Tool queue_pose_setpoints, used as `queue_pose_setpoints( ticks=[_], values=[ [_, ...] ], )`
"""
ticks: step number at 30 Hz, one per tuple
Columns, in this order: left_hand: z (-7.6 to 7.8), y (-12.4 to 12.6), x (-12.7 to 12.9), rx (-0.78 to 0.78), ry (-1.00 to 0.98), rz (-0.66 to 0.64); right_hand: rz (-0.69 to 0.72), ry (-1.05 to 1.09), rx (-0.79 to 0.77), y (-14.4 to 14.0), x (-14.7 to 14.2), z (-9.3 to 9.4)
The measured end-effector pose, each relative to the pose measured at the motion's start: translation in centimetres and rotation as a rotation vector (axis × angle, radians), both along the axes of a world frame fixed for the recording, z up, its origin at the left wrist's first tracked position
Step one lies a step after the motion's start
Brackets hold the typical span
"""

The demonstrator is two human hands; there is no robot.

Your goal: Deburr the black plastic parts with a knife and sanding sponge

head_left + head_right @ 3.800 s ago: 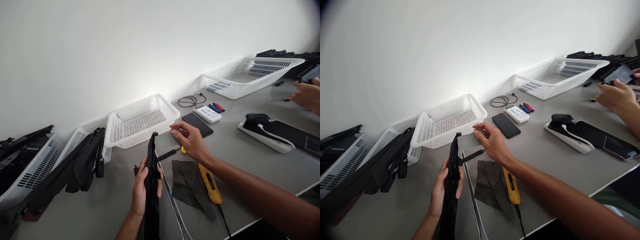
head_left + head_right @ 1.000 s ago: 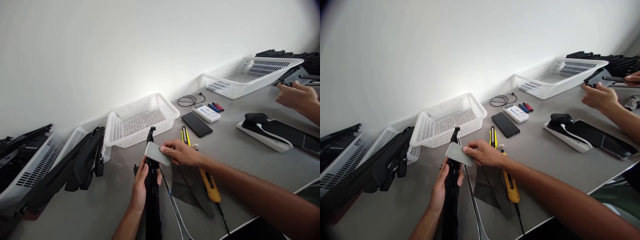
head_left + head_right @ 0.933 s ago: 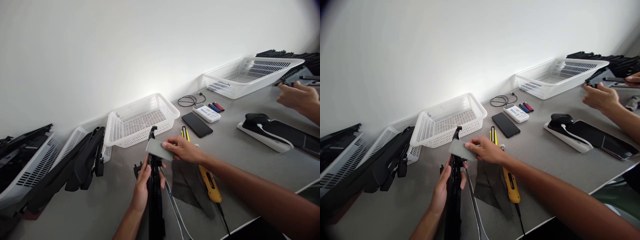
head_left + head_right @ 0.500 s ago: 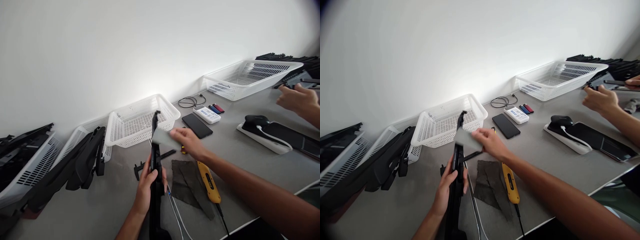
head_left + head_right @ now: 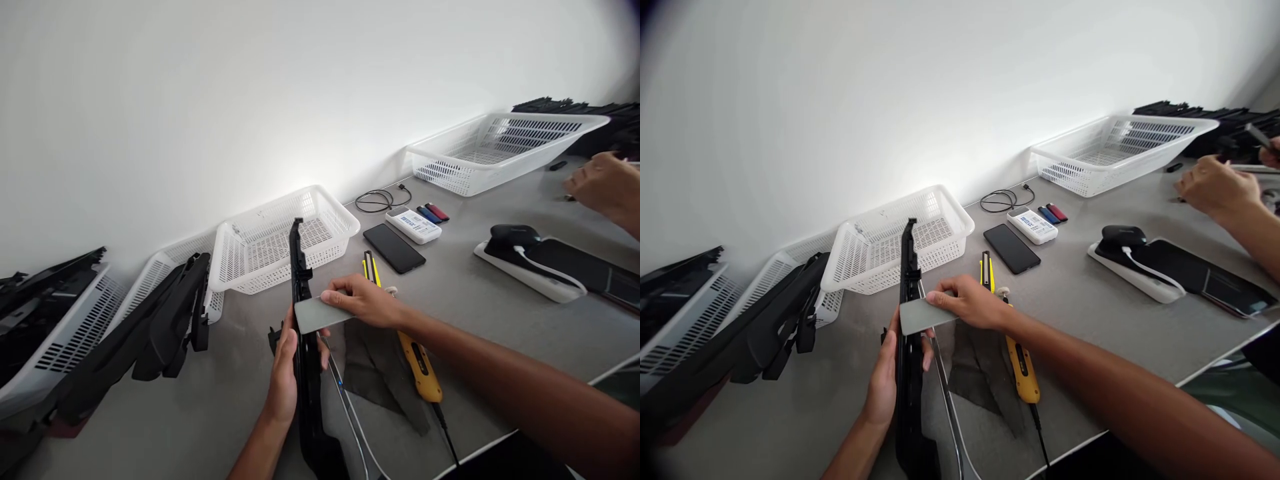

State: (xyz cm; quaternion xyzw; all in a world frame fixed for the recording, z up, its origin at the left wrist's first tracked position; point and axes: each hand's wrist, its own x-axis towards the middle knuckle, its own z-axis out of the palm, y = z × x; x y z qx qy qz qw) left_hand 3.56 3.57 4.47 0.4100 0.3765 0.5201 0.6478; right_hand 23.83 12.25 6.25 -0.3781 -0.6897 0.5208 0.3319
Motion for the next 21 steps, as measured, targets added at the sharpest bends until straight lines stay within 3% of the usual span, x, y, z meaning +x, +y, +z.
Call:
queue_pose_setpoints(
  ticks=[4,6,11,15,19,21],
  values=[
    [0.3,-0.1,0.5,-0.056,0.037,-0.138,-0.277,0.036,0.103,0.8,0.1,-0.9],
    [0.3,-0.2,0.7,-0.083,0.066,-0.152,-0.334,0.063,0.126,1.1,0.3,-1.0],
    [0.3,-0.3,0.8,-0.073,0.062,-0.088,-0.137,0.046,0.027,1.3,1.1,-0.4],
    [0.4,-0.1,0.7,-0.054,0.059,-0.056,-0.320,0.095,0.090,1.2,1.2,0.0],
    [0.4,0.2,0.6,-0.020,0.043,0.006,-0.097,0.085,-0.034,0.7,0.6,0.0],
    [0.5,0.3,0.5,-0.017,0.049,0.026,-0.136,0.054,-0.017,0.5,0.4,0.0]
  ],
)
